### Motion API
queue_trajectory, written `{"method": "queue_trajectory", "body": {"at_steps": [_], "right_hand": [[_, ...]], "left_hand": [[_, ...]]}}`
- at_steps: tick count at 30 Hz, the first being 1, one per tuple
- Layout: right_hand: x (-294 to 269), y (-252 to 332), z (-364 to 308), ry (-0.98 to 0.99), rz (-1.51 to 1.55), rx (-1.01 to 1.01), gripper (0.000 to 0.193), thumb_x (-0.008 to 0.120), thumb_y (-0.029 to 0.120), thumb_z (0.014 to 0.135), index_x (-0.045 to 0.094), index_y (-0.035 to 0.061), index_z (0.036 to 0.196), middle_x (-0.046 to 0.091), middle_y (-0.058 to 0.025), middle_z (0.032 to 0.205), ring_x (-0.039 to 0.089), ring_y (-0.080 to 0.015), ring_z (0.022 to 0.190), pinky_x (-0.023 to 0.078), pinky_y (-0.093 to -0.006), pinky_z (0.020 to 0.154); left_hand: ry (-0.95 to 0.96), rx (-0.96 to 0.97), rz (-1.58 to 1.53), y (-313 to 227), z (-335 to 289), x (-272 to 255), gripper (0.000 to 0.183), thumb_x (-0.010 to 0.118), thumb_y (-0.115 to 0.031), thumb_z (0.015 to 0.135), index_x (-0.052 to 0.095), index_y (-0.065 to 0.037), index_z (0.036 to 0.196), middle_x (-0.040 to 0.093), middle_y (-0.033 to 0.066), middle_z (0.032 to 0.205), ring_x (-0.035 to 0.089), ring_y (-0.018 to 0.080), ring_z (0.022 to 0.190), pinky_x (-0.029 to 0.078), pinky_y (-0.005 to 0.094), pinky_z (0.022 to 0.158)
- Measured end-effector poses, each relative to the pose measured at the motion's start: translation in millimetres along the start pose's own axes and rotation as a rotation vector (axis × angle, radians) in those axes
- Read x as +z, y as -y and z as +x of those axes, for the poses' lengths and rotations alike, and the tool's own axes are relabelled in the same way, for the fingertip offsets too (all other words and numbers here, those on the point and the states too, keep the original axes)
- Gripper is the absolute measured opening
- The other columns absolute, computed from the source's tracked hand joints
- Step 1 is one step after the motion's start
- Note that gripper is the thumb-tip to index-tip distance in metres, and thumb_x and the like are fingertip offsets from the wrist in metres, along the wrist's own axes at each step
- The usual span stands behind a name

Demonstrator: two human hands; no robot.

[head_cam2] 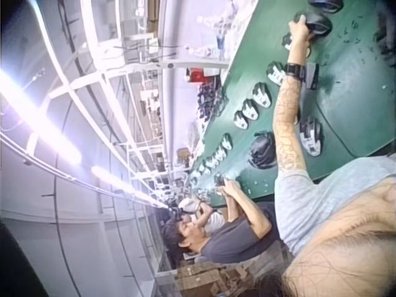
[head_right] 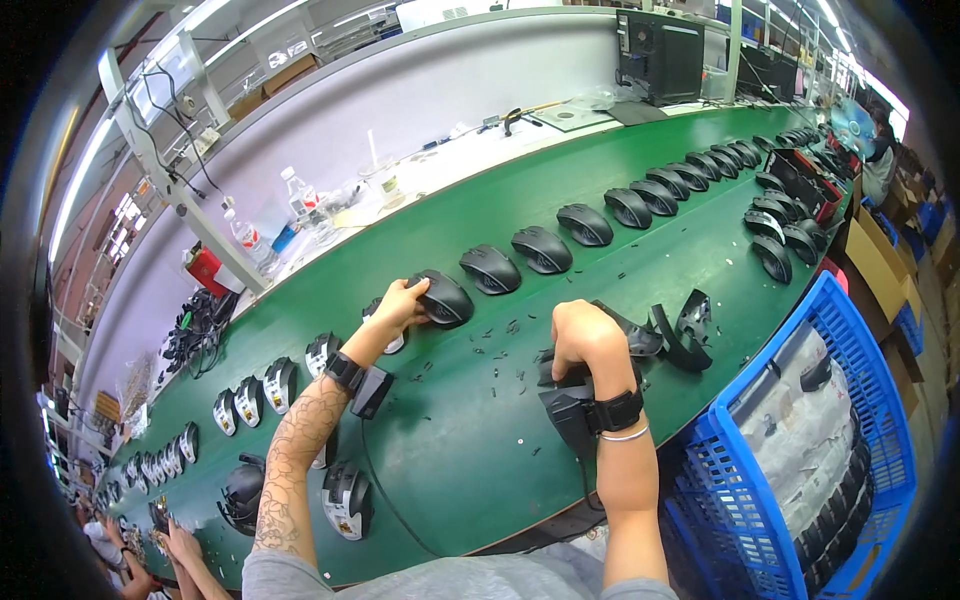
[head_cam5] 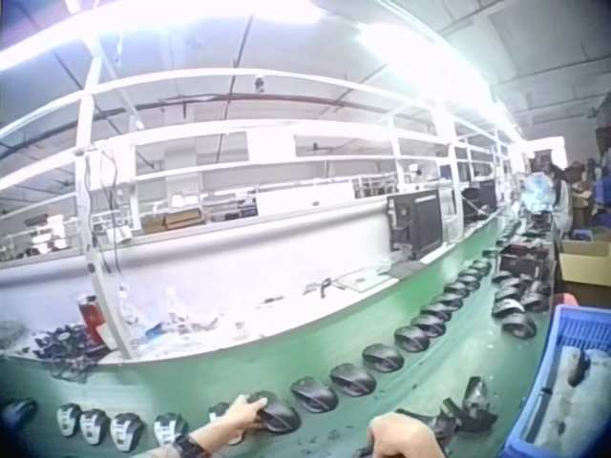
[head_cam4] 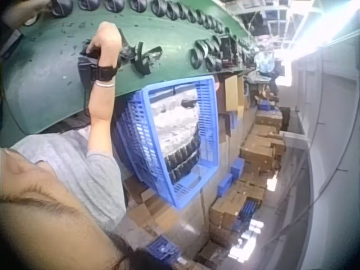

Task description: The person assembles computer mice on a green workbench. They pick up mouse bodies and top shells, fit them together, and place the completed units in a line. The person also retrieves parts from a blue crate and handles loose screws on the table.

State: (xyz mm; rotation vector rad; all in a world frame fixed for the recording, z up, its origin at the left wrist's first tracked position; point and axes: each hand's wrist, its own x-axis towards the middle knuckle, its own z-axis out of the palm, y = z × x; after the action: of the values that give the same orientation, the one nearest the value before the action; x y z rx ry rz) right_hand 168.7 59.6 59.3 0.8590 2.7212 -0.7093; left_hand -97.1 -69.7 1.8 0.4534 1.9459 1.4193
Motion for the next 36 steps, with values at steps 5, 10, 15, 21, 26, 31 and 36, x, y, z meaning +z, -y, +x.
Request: {"method": "queue_trajectory", "body": {"at_steps": [5,10,15,21,26,31,36], "right_hand": [[6,-2,4,-0.017,0.041,-0.073,0.038,0.080,0.011,0.046,0.067,-0.0030,0.078,0.066,-0.0176,0.078,0.066,-0.0280,0.071,0.053,-0.0334,0.066],[13,-5,5,-0.228,-0.069,-0.324,0.042,0.078,0.014,0.048,0.063,-0.0034,0.084,0.064,-0.0152,0.082,0.062,-0.0288,0.076,0.051,-0.0332,0.071],[6,18,6,-0.273,0.315,-0.558,0.046,0.078,0.017,0.052,0.057,-0.0035,0.089,0.060,-0.0147,0.089,0.059,-0.0280,0.080,0.049,-0.0325,0.074],[16,49,8,-0.454,0.402,-0.661,0.055,0.082,0.011,0.053,0.056,-0.0022,0.100,0.057,-0.0099,0.088,0.055,-0.0213,0.076,0.047,-0.0312,0.070],[18,55,5,-0.396,0.433,-0.632,0.061,0.082,0.007,0.049,0.056,-0.0003,0.104,0.058,-0.0094,0.092,0.056,-0.0214,0.078,0.048,-0.0312,0.072],[25,78,-2,-0.387,0.545,-0.677,0.055,0.081,0.006,0.051,0.057,0.0009,0.100,0.060,-0.0097,0.091,0.058,-0.0215,0.080,0.049,-0.0309,0.072],[21,77,0,-0.569,0.550,-0.548,0.051,0.079,0.006,0.053,0.058,0.0001,0.099,0.061,-0.0088,0.089,0.059,-0.0179,0.075,0.050,-0.0288,0.068]], "left_hand": [[-0.238,0.457,0.664,27,1,-2,0.064,0.060,-0.027,0.085,0.030,0.007,0.130,0.033,0.0261,0.131,0.040,0.0378,0.118,0.035,0.0434,0.099],[-0.020,0.838,0.857,3,-66,30,0.051,0.062,-0.027,0.083,0.045,0.002,0.121,0.036,0.0252,0.129,0.035,0.0379,0.118,0.032,0.0423,0.099],[0.586,0.397,0.234,5,-104,56,0.043,0.041,-0.037,0.096,0.058,0.002,0.100,0.060,0.0082,0.081,0.057,0.0147,0.074,0.047,0.0326,0.070],[0.391,0.418,0.074,4,-104,38,0.037,0.038,-0.033,0.098,0.055,0.000,0.093,0.056,0.0009,0.071,0.051,0.0069,0.063,0.045,0.0228,0.059],[0.492,0.460,-0.056,13,-104,17,0.030,0.037,-0.030,0.099,0.047,-0.004,0.085,0.050,-0.0010,0.073,0.047,0.0057,0.064,0.043,0.0229,0.058],[0.485,0.421,-0.282,21,-100,15,0.024,0.039,-0.028,0.097,0.047,-0.007,0.089,0.050,0.0004,0.077,0.052,0.0084,0.072,0.045,0.0244,0.065],[0.464,0.411,-0.376,14,-112,21,0.031,0.036,-0.032,0.098,0.049,-0.005,0.093,0.054,0.0022,0.081,0.054,0.0108,0.073,0.045,0.0255,0.065]]}}
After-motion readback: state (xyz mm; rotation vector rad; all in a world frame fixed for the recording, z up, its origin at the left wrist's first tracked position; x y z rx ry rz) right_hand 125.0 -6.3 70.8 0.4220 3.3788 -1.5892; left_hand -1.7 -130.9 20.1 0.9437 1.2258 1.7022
